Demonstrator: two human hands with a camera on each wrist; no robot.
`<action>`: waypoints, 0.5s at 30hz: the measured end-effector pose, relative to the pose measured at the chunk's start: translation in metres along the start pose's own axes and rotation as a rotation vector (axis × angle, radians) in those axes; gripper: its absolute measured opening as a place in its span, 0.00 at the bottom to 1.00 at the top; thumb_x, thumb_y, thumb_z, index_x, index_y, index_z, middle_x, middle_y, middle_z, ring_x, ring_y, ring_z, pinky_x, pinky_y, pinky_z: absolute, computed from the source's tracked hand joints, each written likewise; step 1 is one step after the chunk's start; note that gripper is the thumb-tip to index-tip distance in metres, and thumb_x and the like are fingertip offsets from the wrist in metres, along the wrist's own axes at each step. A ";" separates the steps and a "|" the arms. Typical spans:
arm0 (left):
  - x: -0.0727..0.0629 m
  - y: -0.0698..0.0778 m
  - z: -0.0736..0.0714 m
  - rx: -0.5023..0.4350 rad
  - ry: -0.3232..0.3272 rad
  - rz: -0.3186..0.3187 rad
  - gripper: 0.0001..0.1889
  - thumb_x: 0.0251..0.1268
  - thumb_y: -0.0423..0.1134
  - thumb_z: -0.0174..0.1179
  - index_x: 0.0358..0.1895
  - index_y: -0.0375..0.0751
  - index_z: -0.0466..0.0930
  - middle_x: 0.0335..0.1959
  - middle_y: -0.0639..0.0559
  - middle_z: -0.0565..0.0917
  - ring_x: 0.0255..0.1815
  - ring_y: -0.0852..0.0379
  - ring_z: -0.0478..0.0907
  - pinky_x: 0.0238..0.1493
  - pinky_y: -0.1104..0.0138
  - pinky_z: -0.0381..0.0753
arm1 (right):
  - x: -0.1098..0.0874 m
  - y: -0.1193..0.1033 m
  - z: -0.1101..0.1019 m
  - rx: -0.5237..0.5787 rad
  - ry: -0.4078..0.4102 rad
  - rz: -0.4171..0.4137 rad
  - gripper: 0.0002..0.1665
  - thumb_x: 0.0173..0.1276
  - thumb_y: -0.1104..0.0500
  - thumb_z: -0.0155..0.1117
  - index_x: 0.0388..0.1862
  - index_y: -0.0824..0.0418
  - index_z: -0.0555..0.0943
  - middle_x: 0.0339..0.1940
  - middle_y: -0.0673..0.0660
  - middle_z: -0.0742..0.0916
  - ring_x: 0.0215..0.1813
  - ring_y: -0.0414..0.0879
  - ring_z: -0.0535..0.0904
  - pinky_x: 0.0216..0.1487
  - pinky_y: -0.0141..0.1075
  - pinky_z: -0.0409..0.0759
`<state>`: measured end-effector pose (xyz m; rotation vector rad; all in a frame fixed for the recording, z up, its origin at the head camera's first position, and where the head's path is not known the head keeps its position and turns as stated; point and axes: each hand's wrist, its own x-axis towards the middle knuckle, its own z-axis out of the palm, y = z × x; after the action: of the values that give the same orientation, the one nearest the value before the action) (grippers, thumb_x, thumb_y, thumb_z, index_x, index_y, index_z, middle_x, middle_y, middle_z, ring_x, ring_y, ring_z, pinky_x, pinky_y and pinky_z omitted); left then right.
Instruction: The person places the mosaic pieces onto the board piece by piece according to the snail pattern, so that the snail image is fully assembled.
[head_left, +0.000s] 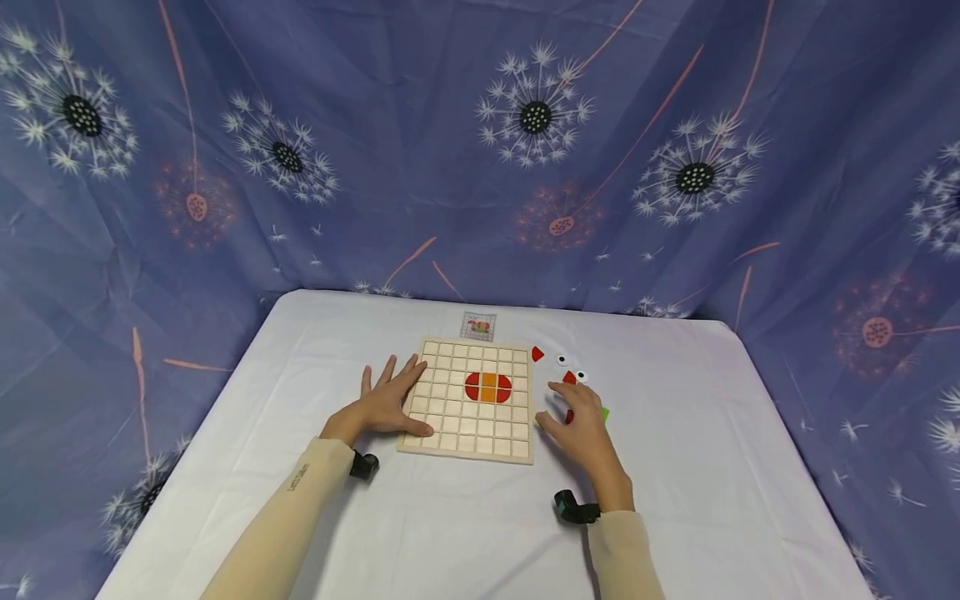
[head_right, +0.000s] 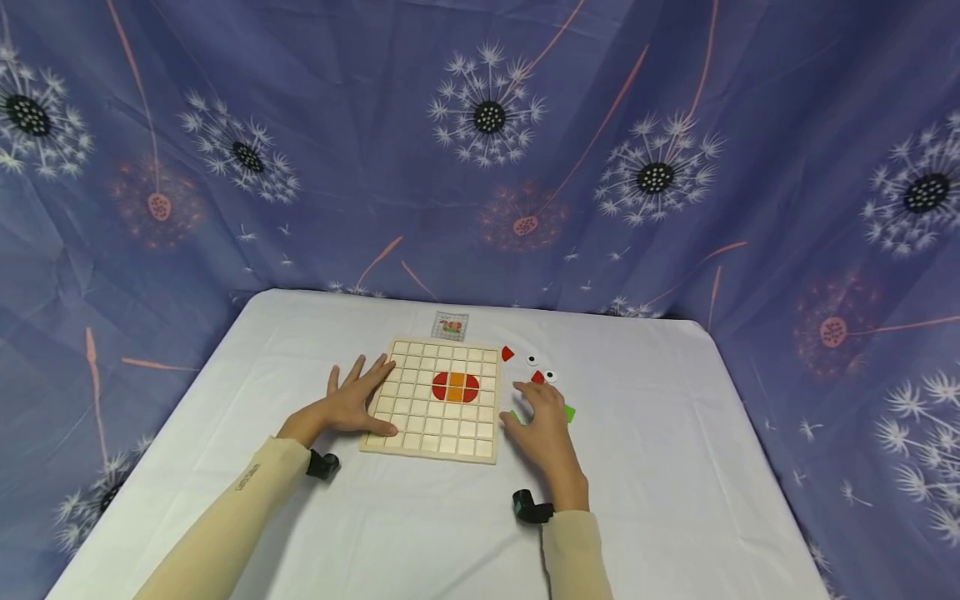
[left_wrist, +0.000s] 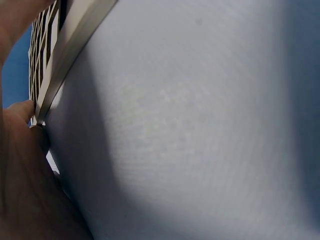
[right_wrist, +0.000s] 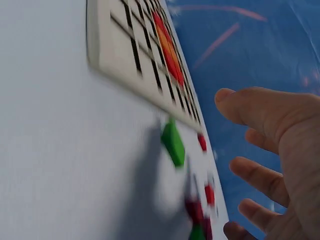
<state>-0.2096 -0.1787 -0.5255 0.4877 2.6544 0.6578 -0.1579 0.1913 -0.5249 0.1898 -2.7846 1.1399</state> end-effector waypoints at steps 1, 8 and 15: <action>0.000 0.000 0.000 -0.003 0.001 0.002 0.68 0.45 0.72 0.74 0.86 0.52 0.44 0.87 0.50 0.39 0.86 0.37 0.27 0.75 0.31 0.18 | -0.003 0.004 -0.003 0.007 0.016 0.022 0.33 0.61 0.58 0.77 0.65 0.64 0.81 0.65 0.65 0.83 0.75 0.68 0.65 0.77 0.63 0.61; 0.000 -0.001 0.000 -0.001 0.007 -0.003 0.68 0.44 0.73 0.73 0.86 0.52 0.43 0.87 0.49 0.39 0.86 0.37 0.27 0.75 0.32 0.17 | -0.018 0.035 -0.020 -0.026 0.077 0.117 0.32 0.64 0.58 0.76 0.66 0.66 0.80 0.68 0.69 0.79 0.75 0.68 0.63 0.76 0.64 0.61; 0.000 0.002 0.001 -0.010 0.004 0.001 0.69 0.43 0.73 0.73 0.86 0.51 0.43 0.87 0.48 0.40 0.86 0.36 0.27 0.75 0.31 0.17 | -0.024 0.053 -0.036 -0.016 0.074 0.166 0.33 0.67 0.57 0.74 0.68 0.66 0.78 0.70 0.70 0.77 0.75 0.69 0.64 0.76 0.63 0.61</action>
<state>-0.2089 -0.1767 -0.5260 0.4859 2.6536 0.6735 -0.1402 0.2558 -0.5401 -0.0855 -2.7863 1.1333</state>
